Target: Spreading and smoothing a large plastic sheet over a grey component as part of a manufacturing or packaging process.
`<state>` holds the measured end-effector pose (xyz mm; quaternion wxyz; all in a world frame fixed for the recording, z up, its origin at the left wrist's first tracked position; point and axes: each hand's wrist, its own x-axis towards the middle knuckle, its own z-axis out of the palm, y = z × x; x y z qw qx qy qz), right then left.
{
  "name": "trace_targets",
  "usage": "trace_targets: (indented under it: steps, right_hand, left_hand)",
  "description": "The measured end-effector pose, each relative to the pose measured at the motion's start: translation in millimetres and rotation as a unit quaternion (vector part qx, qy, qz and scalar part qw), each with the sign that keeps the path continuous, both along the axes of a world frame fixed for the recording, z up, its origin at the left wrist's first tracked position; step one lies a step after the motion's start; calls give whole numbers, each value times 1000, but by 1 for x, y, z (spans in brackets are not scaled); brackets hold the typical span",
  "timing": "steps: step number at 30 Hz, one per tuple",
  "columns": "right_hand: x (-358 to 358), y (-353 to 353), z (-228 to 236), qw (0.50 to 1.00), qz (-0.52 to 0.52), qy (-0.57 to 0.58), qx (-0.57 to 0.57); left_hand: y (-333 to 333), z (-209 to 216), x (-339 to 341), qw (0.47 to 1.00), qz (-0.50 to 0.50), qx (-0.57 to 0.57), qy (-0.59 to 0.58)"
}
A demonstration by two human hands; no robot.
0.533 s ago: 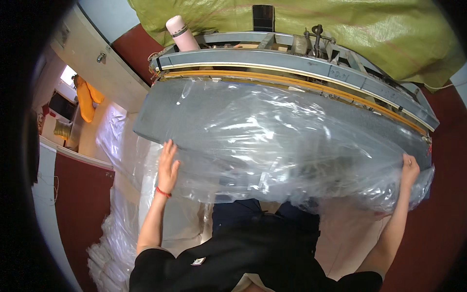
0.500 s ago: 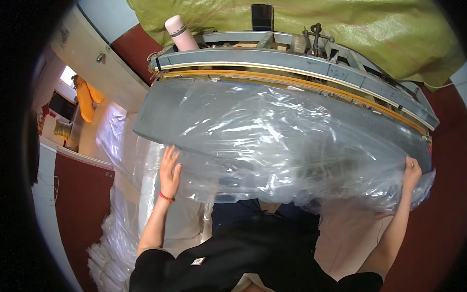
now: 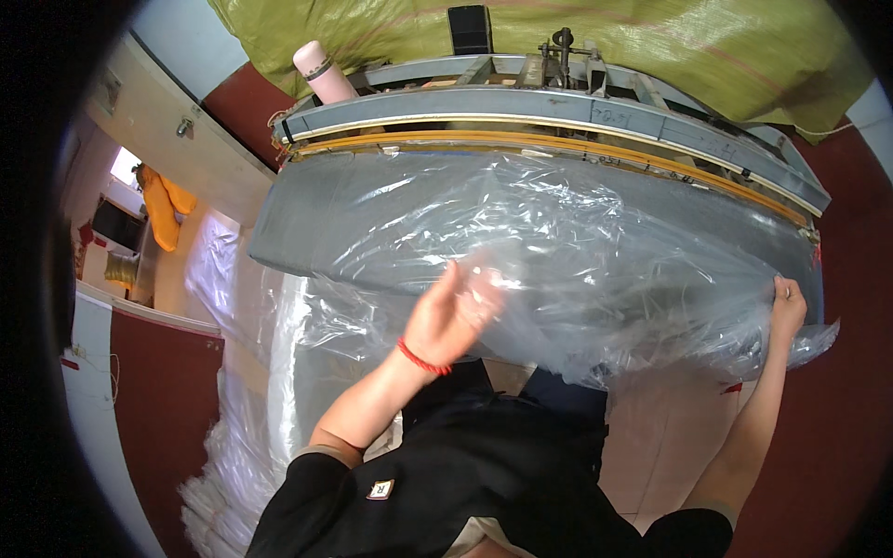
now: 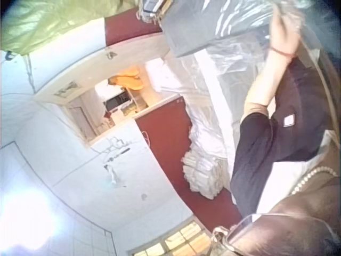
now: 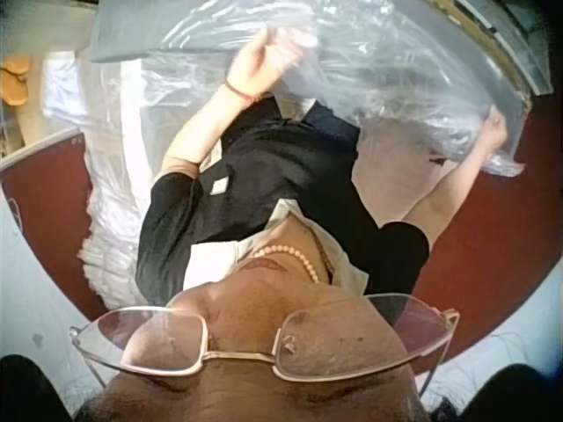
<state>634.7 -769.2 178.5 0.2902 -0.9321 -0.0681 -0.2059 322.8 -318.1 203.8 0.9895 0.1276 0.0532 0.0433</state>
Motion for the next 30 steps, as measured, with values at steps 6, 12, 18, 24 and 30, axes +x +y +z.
trace_targets:
  steps: [6,12,18,24,30]
  right_hand:
    - [-3,-6,-3,999,-23,-21,-24]
    - [0,0,0,1000,-12,-13,-25]
    - [-1,4,2,999,16,-17,-33]
    - [-8,6,6,1000,4,-10,-17]
    - [-4,5,0,1000,2,0,-9]
  left_hand:
    - [110,77,-2,931,271,245,10]
    - [209,55,-33,807,334,461,154]
    - [260,-17,-48,557,236,716,348]
    - [262,12,-33,516,235,744,354]
    - [256,20,-36,191,10,908,372]
